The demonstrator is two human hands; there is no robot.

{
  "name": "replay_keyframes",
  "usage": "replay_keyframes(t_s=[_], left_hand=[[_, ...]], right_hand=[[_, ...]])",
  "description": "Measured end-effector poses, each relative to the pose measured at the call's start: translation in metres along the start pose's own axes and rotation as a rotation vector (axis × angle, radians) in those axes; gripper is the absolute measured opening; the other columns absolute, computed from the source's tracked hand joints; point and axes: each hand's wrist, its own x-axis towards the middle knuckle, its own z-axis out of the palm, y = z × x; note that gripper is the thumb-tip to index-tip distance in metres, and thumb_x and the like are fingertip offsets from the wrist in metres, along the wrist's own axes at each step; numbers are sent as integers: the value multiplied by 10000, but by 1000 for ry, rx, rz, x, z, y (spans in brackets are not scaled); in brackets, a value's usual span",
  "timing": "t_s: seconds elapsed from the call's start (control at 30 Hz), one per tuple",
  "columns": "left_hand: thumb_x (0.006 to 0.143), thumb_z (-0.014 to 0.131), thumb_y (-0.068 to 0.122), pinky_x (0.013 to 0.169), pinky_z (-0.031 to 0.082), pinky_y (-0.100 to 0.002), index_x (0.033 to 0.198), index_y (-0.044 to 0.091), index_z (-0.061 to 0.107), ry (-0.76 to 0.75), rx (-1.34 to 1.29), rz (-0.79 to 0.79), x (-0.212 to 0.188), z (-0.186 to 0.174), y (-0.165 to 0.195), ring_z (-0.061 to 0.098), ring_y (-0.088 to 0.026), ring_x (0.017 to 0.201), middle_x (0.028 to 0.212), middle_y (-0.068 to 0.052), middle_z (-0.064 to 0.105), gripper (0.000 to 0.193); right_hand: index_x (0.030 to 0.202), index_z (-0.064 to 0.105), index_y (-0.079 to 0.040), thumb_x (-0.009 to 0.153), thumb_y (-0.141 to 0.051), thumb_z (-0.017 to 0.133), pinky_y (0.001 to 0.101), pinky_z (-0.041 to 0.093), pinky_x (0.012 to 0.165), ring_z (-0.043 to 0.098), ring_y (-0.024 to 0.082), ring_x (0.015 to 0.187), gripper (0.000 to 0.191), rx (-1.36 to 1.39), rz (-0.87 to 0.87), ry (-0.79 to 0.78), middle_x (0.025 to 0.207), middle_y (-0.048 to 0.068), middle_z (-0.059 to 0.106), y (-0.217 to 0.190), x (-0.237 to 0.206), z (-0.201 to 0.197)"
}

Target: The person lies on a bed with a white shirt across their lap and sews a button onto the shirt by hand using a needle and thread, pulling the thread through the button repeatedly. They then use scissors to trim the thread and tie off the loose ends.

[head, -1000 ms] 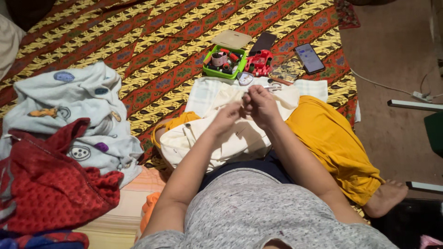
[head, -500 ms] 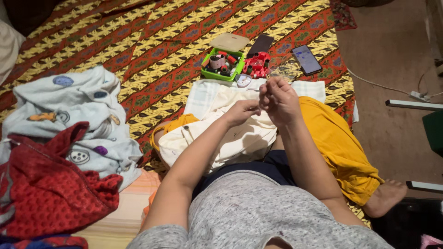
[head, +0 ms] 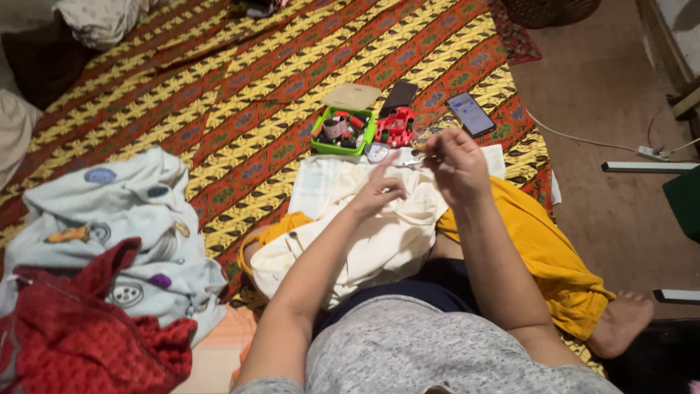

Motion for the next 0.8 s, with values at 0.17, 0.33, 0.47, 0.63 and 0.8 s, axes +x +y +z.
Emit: replay_keyframes(t_s=[0.17, 0.33, 0.47, 0.63, 0.8], left_hand=[[976, 687, 176, 984, 538, -352, 1023, 76, 749, -370, -530, -362, 20, 15, -11, 666, -220, 1061, 1119, -137, 725, 126], [957, 656, 107, 850, 523, -283, 944, 9, 712, -196, -466, -320, -3, -2, -23, 642, -123, 945, 973, -27, 666, 114], [943, 655, 63, 736, 467, -297, 925, 15, 690, -15, -662, -635, -34, -9, -27, 579, -136, 825, 896, -41, 646, 62], [904, 682, 64, 766, 491, -285, 879, 24, 731, -22, -256, -539, -50, -13, -41, 606, -136, 845, 919, -25, 654, 68], [879, 711, 52, 783, 504, -303, 871, 56, 759, -34, -42, -464, -53, -14, -46, 629, -170, 855, 896, -31, 648, 49]], right_hand=[[1009, 648, -95, 1047, -191, 624, 356, 558, 790, 662, 182, 852, 106, 22, -21, -17, 943, 61, 707, -11, 13, 15], [1034, 642, -107, 1087, -178, 644, 315, 515, 749, 638, 148, 844, 89, -37, -160, 94, 974, 54, 709, -38, 21, 1], [1044, 635, -105, 1085, -186, 639, 316, 520, 798, 639, 141, 877, 91, -93, -253, 169, 998, 57, 720, -47, 18, -9], [1066, 611, -85, 1090, -184, 634, 312, 498, 818, 646, 151, 922, 104, -117, -338, 183, 1025, 72, 732, -57, 20, -9], [1106, 608, -48, 1114, -181, 615, 340, 502, 871, 660, 206, 944, 133, -131, -463, 108, 1058, 138, 743, -77, 23, -3]])
